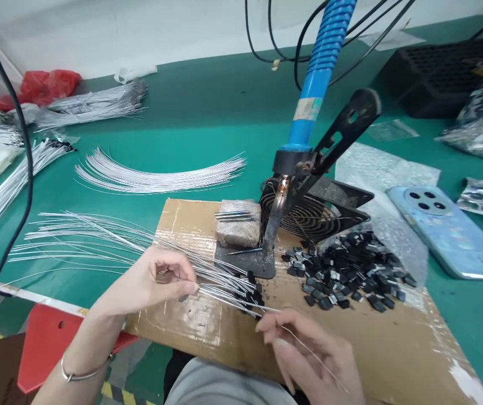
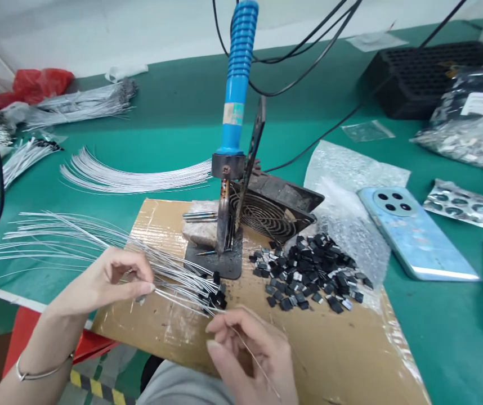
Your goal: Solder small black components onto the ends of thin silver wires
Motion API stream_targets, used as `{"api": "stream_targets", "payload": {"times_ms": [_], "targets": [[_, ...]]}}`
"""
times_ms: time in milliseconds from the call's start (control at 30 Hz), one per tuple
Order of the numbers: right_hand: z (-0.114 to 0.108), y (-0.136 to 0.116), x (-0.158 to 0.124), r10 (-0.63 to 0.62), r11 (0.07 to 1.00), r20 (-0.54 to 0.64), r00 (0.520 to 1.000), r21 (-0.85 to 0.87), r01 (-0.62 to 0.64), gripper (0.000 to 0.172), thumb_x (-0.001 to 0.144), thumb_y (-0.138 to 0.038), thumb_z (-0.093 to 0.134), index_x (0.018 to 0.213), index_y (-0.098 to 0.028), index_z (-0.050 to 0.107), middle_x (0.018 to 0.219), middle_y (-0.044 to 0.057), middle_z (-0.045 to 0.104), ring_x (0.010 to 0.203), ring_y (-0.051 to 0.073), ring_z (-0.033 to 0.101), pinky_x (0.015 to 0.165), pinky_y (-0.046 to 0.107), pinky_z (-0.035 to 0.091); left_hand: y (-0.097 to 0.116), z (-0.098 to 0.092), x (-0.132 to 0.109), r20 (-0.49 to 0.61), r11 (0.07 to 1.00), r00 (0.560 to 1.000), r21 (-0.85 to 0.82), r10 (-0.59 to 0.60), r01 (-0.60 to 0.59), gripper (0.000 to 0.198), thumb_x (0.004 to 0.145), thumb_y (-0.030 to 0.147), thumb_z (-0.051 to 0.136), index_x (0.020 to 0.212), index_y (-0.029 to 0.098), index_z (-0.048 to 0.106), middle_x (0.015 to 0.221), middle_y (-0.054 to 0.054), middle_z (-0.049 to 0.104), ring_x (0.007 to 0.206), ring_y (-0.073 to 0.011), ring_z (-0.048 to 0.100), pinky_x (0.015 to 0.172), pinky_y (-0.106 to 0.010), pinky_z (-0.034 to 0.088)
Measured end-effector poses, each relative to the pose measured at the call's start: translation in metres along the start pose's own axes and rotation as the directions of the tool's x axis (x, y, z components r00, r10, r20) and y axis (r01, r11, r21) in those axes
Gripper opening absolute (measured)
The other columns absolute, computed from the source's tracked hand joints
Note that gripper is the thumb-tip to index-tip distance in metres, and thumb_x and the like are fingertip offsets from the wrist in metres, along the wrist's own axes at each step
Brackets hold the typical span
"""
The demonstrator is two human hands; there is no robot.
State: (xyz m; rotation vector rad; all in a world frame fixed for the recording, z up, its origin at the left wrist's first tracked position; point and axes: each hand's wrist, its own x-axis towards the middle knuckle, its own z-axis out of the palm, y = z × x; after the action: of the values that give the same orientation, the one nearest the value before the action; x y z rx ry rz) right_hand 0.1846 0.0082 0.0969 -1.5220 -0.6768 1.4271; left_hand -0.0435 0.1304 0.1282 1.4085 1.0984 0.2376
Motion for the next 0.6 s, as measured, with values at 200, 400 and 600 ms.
{"api": "stream_targets", "payload": {"times_ms": [200,400,600], "targets": [[0.008,0.000,0.006,0.066,0.997,-0.077,0.995,-0.045,-0.069,0.037,0.074,-0.049,0.077,0.067,-0.014,0.067,0.047,-0.003,0.038,0.041,0.003,0.029,0.039,0.016,0.020,0.004,0.008,-0.005,0.025,0.998,0.999,0.044,-0.037,0.035,0.021,0.087,0.033,0.073,0.078,0.015,0.070,0.070,-0.004,0.068,0.064,-0.0137,0.055,0.061,-0.025,0.042],[0.006,-0.003,0.005,0.111,0.994,-0.172,0.979,0.007,-0.112,0.038,0.069,-0.047,0.079,0.061,-0.014,0.063,0.051,-0.002,0.045,0.044,0.003,0.033,0.045,0.017,0.024,0.007,0.001,-0.007,-0.002,0.991,0.999,0.129,0.037,-0.037,0.019,0.092,0.031,0.067,0.079,0.016,0.070,0.081,-0.006,0.070,0.076,-0.0180,0.060,0.070,-0.029,0.044],[0.001,-0.004,0.007,0.091,0.995,-0.131,0.987,-0.027,-0.095,0.038,0.073,-0.046,0.078,0.061,-0.014,0.061,0.052,-0.002,0.043,0.046,0.003,0.032,0.047,0.017,0.023,0.004,-0.008,-0.005,0.060,0.992,0.998,0.126,-0.026,0.018,0.022,0.091,0.035,0.067,0.079,0.016,0.068,0.072,-0.004,0.066,0.067,-0.0158,0.054,0.062,-0.028,0.039]]}}
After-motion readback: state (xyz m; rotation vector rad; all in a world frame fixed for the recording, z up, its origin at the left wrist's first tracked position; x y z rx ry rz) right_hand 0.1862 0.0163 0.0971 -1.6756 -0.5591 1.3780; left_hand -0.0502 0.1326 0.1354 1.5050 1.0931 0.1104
